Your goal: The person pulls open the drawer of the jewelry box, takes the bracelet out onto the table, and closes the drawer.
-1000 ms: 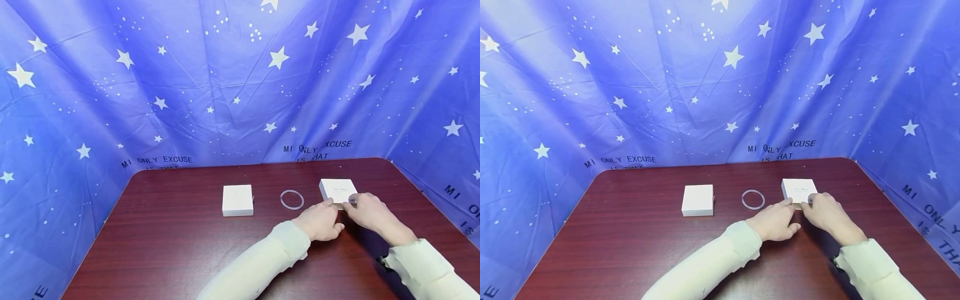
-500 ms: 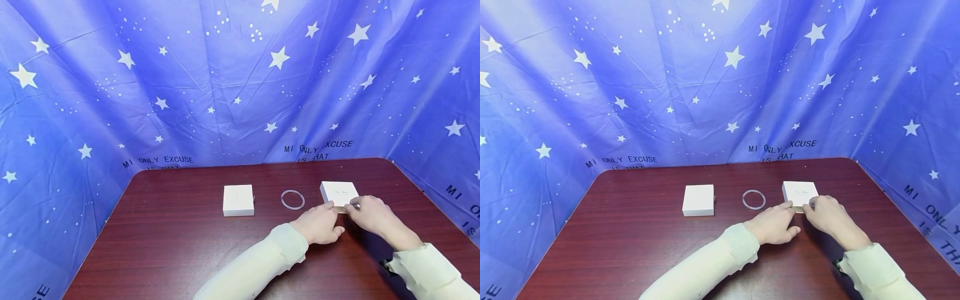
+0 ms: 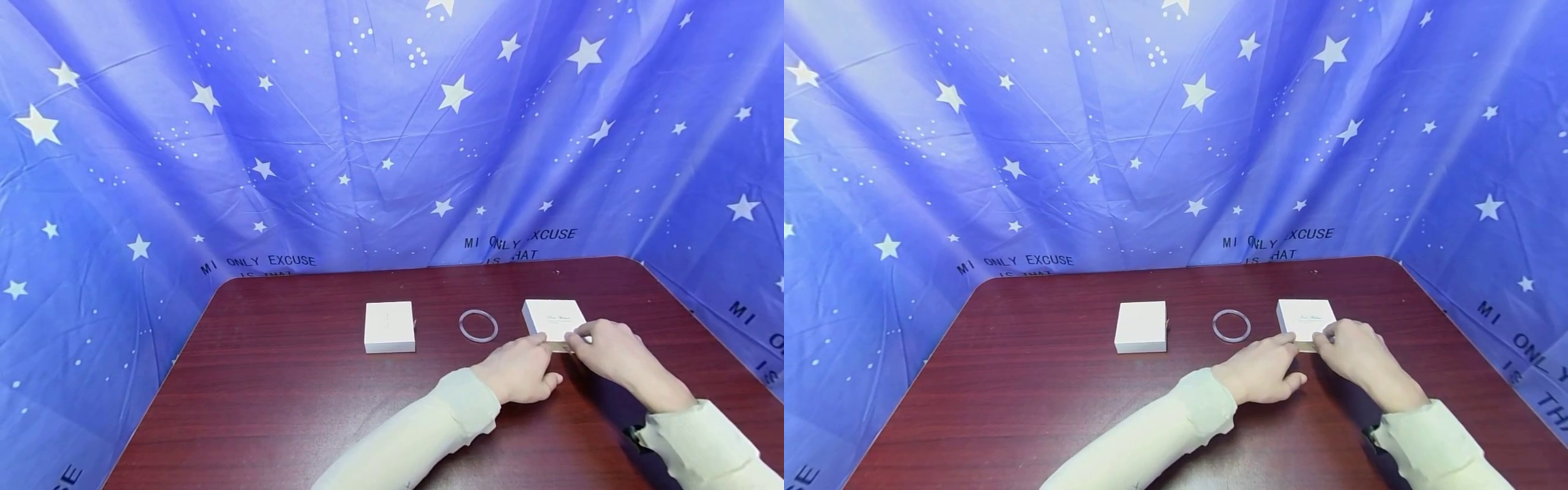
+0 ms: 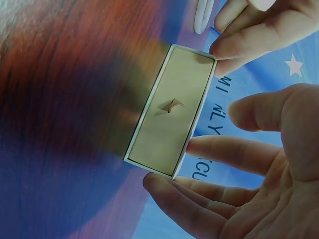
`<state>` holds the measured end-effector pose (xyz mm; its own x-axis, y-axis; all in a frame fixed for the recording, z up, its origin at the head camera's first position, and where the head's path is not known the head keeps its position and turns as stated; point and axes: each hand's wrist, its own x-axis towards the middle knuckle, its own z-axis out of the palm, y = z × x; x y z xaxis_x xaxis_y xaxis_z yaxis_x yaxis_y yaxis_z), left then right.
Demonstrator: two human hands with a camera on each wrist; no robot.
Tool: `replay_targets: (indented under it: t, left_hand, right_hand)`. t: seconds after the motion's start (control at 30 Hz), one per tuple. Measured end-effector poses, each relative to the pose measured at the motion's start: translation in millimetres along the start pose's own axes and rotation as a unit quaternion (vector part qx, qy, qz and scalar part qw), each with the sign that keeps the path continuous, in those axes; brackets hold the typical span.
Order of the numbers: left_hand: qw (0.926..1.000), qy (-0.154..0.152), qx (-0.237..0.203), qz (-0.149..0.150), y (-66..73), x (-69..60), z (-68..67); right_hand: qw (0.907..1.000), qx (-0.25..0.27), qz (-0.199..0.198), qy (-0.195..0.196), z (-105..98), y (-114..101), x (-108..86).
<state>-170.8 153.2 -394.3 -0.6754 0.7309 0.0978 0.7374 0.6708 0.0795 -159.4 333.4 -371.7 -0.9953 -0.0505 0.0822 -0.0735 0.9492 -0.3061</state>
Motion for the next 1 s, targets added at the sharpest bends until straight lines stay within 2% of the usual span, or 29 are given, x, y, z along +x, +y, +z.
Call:
replay_targets:
  t: [0.2, 0.47, 1.0]
  left_hand:
    - [1.0000, -0.003, -0.004, 0.000, 0.2, -4.2, -0.4]
    - [0.9997, 0.014, 0.005, 0.019, 1.8, -8.5, -0.9]
    - [0.9984, 0.020, 0.025, 0.047, 6.4, -20.3, -0.4]
  right_hand:
    - [1.0000, 0.000, 0.002, 0.000, -1, -2, -1.9]
    - [0.9999, -0.002, 0.008, -0.006, -3, -2, -3.8]
    - [0.9999, -0.008, 0.005, -0.009, -7, -5, -8.8]
